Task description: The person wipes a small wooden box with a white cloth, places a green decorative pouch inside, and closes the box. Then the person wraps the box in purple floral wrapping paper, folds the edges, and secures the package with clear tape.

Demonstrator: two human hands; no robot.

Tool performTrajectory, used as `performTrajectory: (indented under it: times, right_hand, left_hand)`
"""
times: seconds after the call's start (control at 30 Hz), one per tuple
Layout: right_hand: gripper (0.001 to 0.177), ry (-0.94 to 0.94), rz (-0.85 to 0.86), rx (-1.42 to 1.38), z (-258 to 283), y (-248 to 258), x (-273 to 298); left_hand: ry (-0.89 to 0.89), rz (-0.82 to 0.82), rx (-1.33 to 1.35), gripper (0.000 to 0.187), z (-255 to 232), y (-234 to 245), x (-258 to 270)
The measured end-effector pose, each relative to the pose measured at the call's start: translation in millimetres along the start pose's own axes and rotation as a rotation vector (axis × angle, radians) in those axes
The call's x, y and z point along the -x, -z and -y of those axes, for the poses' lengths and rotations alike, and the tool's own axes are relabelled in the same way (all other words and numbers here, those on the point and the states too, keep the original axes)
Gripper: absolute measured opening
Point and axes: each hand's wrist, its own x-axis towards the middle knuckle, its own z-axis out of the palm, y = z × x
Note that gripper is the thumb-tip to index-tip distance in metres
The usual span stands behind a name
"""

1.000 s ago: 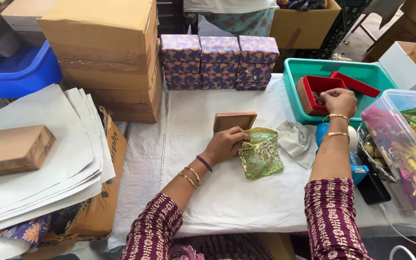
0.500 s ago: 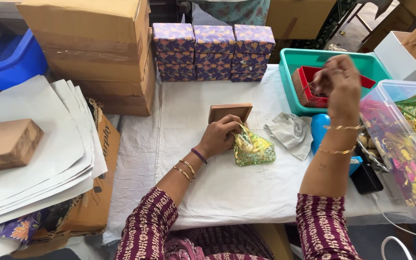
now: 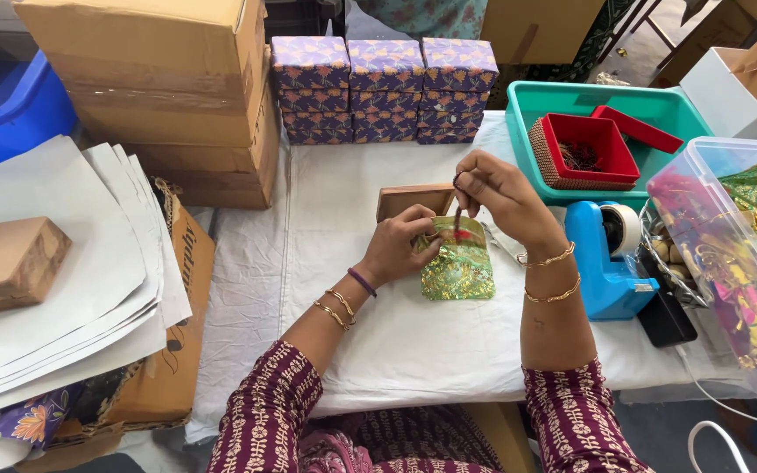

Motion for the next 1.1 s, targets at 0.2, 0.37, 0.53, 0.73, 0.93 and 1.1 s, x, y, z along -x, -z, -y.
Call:
performTrajectory:
  times: [0.2, 0.37, 0.53, 0.73, 0.93, 1.1]
  right_hand:
    - [0.014, -0.015, -0.017, 0.062, -1, -1, -1]
    - [0.014, -0.009, -0.064, 0.123, 7, 0, 3]
    - [0.014, 0.018, -0.158, 0.197, 18, 4, 10]
    - [0.014, -0.035, -0.079, 0.21, 18, 4, 12]
    - [0.023, -0.116, 0.022, 0.673, 22, -4, 8]
    - [0.027, -0.074, -0.003, 0.707, 19, -4, 5]
  left_hand:
    - [-0.055, 0.053, 0.014, 0.016, -5, 0, 1]
    - [-0.069, 0.086, 0.033, 0.016, -8, 0, 0]
    - [-0.086, 0.072, 0.04, 0.018, -4, -2, 1]
    - [-0.051, 0.053, 0.078, 0.022, -4, -2, 1]
    - [0.002, 0.022, 0.113, 0.023, -2, 0, -1]
    - [0.014, -0.039, 0.116, 0.021, 2, 1, -1]
